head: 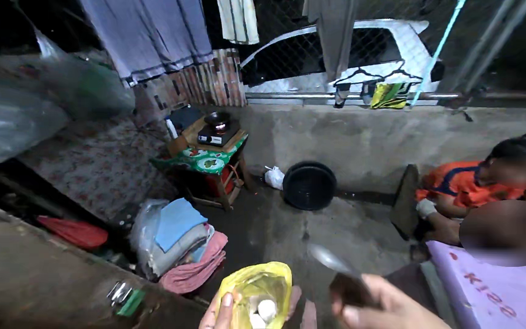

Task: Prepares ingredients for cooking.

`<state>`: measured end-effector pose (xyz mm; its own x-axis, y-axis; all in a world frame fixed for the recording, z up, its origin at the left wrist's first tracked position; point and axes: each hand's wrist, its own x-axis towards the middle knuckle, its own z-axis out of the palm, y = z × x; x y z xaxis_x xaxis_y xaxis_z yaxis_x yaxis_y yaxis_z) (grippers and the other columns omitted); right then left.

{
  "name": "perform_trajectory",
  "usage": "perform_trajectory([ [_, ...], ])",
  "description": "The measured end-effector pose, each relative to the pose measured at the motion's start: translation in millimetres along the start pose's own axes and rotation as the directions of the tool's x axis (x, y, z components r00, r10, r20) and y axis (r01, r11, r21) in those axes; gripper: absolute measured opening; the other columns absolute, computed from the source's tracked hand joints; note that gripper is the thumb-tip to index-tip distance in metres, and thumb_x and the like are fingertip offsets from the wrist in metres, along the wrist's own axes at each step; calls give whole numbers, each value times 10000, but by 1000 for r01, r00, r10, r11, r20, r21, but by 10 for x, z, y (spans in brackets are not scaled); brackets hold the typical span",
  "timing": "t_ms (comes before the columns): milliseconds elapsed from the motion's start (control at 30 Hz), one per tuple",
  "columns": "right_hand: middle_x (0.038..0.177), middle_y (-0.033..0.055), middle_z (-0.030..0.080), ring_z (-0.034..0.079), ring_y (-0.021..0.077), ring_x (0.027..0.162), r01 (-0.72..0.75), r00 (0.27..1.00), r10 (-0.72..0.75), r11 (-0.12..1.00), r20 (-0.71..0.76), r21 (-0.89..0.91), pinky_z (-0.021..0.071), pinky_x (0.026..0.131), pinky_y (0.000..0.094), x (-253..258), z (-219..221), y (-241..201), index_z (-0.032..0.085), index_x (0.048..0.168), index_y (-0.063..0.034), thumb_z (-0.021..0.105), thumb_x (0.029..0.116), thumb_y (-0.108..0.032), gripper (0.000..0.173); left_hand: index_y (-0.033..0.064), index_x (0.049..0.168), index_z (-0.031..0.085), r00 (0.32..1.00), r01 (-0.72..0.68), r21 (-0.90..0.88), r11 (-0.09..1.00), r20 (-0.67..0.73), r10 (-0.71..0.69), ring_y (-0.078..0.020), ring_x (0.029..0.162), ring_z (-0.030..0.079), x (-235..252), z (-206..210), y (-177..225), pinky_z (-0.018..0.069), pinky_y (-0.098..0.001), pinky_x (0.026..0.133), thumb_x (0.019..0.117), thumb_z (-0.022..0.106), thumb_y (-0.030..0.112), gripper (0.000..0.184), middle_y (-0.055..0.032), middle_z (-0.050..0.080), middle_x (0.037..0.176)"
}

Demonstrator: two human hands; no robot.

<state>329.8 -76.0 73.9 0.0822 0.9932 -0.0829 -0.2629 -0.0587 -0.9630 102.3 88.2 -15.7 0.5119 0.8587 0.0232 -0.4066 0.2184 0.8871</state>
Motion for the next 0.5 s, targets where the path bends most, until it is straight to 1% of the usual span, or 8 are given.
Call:
perform_trajectory([
  [33, 799, -71, 675, 517, -18, 536, -23, 995, 29, 998, -100, 64, 416, 449, 159, 4, -251, 79, 662, 1094, -182, 598, 992, -154, 123, 147, 1136, 654, 999, -16, -2, 1000, -27, 16, -60, 846, 739, 27, 46, 1, 628, -284, 805, 1102, 346, 149, 310, 51, 773, 937],
  [67, 773, -71, 649, 503, -18, 523, -33, 982, 55, 992, -181, 124, 405, 439, 153, 13, -499, 184, 652, 1085, -194, 594, 994, -163, 113, 147, 1134, 651, 998, -30, -2, 1000, -57, 30, -63, 841, 740, 50, 87, 0, 630, -285, 802, 1101, 340, 139, 313, 50, 773, 935],
  [133, 760, -52, 631, 498, -11, 503, -40, 941, 98, 983, -324, 181, 407, 421, 145, 36, -926, 437, 615, 1093, -163, 553, 1009, -132, 109, 148, 1133, 656, 991, -44, 0, 999, -129, 44, -63, 836, 739, 77, 154, -19, 630, -283, 800, 1098, 347, 134, 311, 53, 771, 933],
  [200, 747, -41, 626, 490, -5, 490, -88, 888, 147, 984, -435, 152, 399, 414, 146, 79, -1207, 663, 582, 1113, -117, 510, 1020, -83, 123, 115, 1134, 641, 976, -50, -9, 999, -214, 47, -73, 825, 736, 97, 217, -74, 632, -294, 790, 1094, 345, 132, 299, 35, 764, 920],
  [267, 735, -44, 609, 474, -1, 488, -185, 855, 205, 979, -477, 88, 392, 419, 154, 130, -1403, 849, 577, 1140, -83, 521, 1011, -69, 142, 43, 1182, 555, 962, -44, -30, 999, -270, 35, -104, 853, 734, 122, 271, -135, 629, -324, 822, 1093, 315, 108, 263, -6, 739, 936],
  [333, 717, -50, 604, 462, -1, 487, -257, 843, 232, 966, -486, 16, 389, 425, 165, 184, -1528, 1001, 601, 1141, -61, 568, 996, -73, 149, 27, 1178, 534, 950, -56, -20, 998, -310, 48, -106, 858, 731, 156, 302, -212, 625, -319, 833, 1085, 313, 87, 248, -6, 730, 933],
  [400, 681, -59, 582, 448, 7, 480, -279, 852, 220, 959, -474, -57, 388, 435, 183, 268, -1616, 1091, 637, 1101, -52, 603, 973, -77, 135, 53, 1145, 573, 936, -82, -3, 997, -344, 76, -94, 850, 731, 195, 353, -262, 623, -312, 829, 1085, 331, 88, 252, 12, 737, 919],
  [500, 681, -65, 598, 479, 7, 500, -281, 876, 194, 949, -442, -141, 414, 459, 188, 450, -1688, 1138, 675, 1074, -55, 615, 974, -93, 122, 125, 1095, 637, 909, -85, 72, 994, -402, 107, -23, 796, 725, 249, 421, -264, 626, -241, 768, 1089, 313, 77, 327, 86, 759, 878],
])
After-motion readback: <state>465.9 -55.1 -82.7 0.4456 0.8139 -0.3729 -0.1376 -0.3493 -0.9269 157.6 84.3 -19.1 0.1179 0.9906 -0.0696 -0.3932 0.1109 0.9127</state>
